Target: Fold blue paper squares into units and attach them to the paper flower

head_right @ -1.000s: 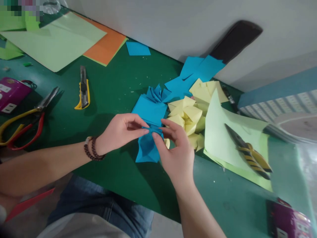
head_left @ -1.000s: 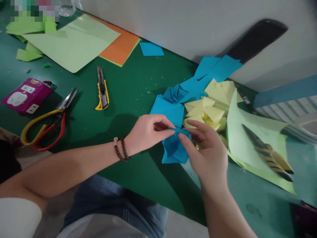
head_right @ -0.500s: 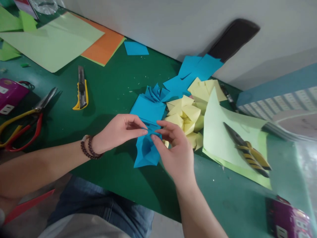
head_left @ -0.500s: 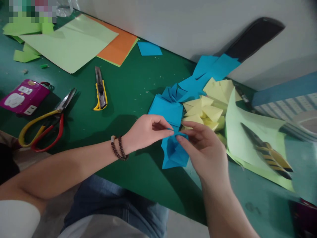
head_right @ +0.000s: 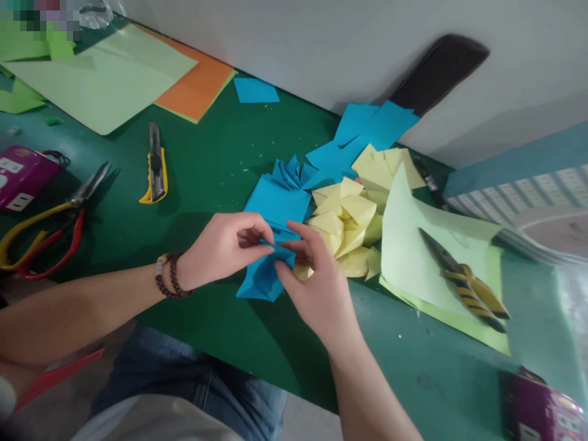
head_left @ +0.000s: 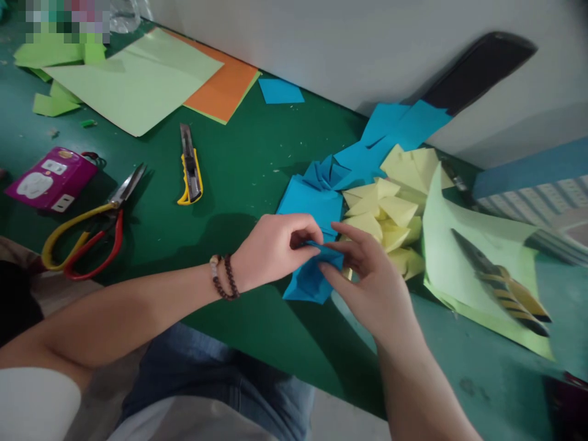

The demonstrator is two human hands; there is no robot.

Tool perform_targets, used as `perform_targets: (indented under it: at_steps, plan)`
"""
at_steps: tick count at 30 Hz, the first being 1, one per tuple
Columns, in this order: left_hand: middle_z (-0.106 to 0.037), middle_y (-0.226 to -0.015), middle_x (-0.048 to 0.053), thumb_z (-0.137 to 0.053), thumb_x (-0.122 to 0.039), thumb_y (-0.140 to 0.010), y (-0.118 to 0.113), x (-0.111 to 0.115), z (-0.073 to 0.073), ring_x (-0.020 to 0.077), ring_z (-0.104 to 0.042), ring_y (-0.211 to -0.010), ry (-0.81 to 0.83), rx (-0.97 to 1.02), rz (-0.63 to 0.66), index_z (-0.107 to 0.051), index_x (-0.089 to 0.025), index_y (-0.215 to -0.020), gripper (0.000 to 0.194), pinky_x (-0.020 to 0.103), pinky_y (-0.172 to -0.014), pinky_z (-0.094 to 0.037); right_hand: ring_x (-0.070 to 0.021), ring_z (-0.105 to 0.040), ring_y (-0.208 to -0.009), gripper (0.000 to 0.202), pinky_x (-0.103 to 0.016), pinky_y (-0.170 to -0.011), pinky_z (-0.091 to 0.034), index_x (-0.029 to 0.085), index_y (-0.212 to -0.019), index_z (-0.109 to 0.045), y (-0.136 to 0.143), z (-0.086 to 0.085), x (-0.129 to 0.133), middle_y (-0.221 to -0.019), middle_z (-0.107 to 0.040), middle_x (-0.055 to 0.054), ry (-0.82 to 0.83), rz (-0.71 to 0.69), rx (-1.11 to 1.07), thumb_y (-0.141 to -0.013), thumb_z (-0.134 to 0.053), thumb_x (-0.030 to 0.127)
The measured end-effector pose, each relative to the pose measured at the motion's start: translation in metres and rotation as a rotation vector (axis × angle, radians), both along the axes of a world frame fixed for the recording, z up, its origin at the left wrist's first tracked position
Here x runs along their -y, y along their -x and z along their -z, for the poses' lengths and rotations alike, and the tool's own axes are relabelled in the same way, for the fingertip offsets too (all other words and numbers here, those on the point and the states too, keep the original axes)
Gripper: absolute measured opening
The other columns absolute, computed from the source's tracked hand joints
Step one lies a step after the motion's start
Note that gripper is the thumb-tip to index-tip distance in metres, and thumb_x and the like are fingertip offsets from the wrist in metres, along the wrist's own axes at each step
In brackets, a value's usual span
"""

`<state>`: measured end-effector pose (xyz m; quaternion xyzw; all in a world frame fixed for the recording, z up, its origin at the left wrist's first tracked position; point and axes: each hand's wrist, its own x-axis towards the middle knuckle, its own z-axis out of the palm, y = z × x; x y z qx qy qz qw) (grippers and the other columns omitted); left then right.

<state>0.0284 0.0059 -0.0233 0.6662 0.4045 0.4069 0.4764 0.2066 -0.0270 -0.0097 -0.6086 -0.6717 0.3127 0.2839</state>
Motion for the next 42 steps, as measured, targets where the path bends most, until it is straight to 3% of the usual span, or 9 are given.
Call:
perform_targets:
  at_steps: [5, 10, 13, 19, 24, 31, 34, 37, 42]
  plan:
    - [-0.071, -0.083, -0.001, -0.063, -0.01, -0.082, 0.0, 0.003, -0.002, 0.0117, -0.065, -0.076, -0.201, -0.09, 0.045, -0.065, -0.018, -0.082, 0.009, 0.021, -0.071, -0.05, -0.0226, -0.07, -0.094, 0.048, -0.036, -0.077, -0.056, 0.029, -0.124, -0.057, -0.001, -0.002, 0.003, -0.095, -0.072, -0.001, -0.067, -0.009, 0.175, -0.077, -0.064, 0.022]
    - [-0.072, -0.091, 0.001, -0.063, -0.007, -0.079, -0.001, 0.004, -0.001, 0.0138, -0.067, -0.083, -0.225, -0.124, 0.086, -0.065, -0.018, -0.088, 0.015, 0.023, -0.075, -0.052, -0.0237, -0.069, -0.097, 0.045, -0.042, -0.085, -0.054, 0.028, -0.123, -0.058, 0.001, -0.001, 0.005, -0.101, -0.071, -0.003, -0.117, -0.04, 0.224, -0.078, -0.062, 0.02]
    - [-0.073, -0.091, 0.0, -0.062, -0.003, -0.076, 0.0, 0.002, -0.001, 0.0135, -0.068, -0.085, -0.151, -0.059, 0.082, -0.065, -0.018, -0.086, 0.019, 0.022, -0.076, -0.054, -0.0232, -0.069, -0.096, 0.045, -0.042, -0.085, -0.054, 0.028, -0.124, -0.059, 0.001, -0.002, 0.005, -0.103, -0.07, -0.003, -0.124, -0.042, 0.196, -0.079, -0.064, 0.022]
    - [-0.072, -0.084, 0.002, -0.073, -0.008, -0.07, 0.006, -0.009, -0.003, 0.0139, -0.07, -0.079, 0.077, 0.034, -0.075, -0.065, -0.015, -0.084, 0.018, 0.021, -0.068, -0.056, -0.0218, -0.068, -0.099, 0.033, -0.043, -0.092, -0.052, 0.029, -0.123, -0.06, -0.007, -0.007, 0.004, -0.1, -0.072, -0.004, -0.201, 0.135, -0.098, -0.091, -0.057, 0.035]
    - [-0.073, -0.09, 0.001, -0.068, -0.003, -0.072, 0.005, -0.006, -0.006, 0.0126, -0.07, -0.083, 0.05, -0.039, 0.061, -0.066, -0.016, -0.089, 0.021, 0.02, -0.071, -0.055, -0.0198, -0.067, -0.088, 0.038, -0.04, -0.083, -0.056, 0.028, -0.119, -0.063, -0.005, -0.004, 0.005, -0.102, -0.071, -0.004, -0.133, 0.071, -0.049, -0.081, -0.068, 0.032]
    - [-0.07, -0.085, 0.001, -0.07, -0.011, -0.074, 0.005, -0.007, 0.001, 0.0122, -0.065, -0.077, 0.122, -0.039, 0.116, -0.066, -0.016, -0.093, 0.019, 0.021, -0.068, -0.051, -0.0183, -0.07, -0.073, 0.017, -0.033, -0.068, -0.06, 0.024, -0.093, -0.073, -0.002, -0.003, 0.003, -0.085, -0.074, -0.002, -0.032, 0.111, -0.054, -0.076, -0.068, 0.027]
    - [-0.066, -0.079, 0.0, -0.069, -0.019, -0.076, 0.005, -0.008, 0.004, 0.0129, -0.061, -0.073, 0.147, -0.098, 0.127, -0.065, -0.015, -0.091, 0.016, 0.023, -0.064, -0.047, -0.0176, -0.069, -0.071, 0.016, -0.031, -0.064, -0.059, 0.024, -0.091, -0.073, -0.002, -0.003, 0.002, -0.083, -0.073, -0.002, -0.041, 0.159, -0.062, -0.075, -0.069, 0.028]
    - [-0.063, -0.073, -0.002, -0.065, -0.017, -0.078, 0.004, -0.008, 0.005, 0.012, -0.058, -0.069, 0.145, -0.14, 0.13, -0.064, -0.014, -0.085, 0.008, 0.023, -0.062, -0.045, -0.0162, -0.067, -0.07, 0.024, -0.029, -0.063, -0.058, 0.026, -0.099, -0.072, -0.001, -0.002, 0.002, -0.08, -0.071, -0.001, -0.042, 0.159, -0.079, -0.075, -0.069, 0.026]
    - [-0.069, -0.085, 0.003, -0.061, -0.005, -0.074, 0.002, -0.009, 0.001, 0.0133, -0.064, -0.082, 0.283, 0.041, 0.156, -0.064, -0.013, -0.082, 0.012, 0.026, -0.078, -0.05, -0.0141, -0.065, -0.073, 0.013, -0.026, -0.063, -0.055, 0.026, -0.082, -0.072, 0.0, -0.003, 0.001, -0.081, -0.069, 0.001, -0.118, 0.055, -0.087, -0.078, -0.063, 0.018]
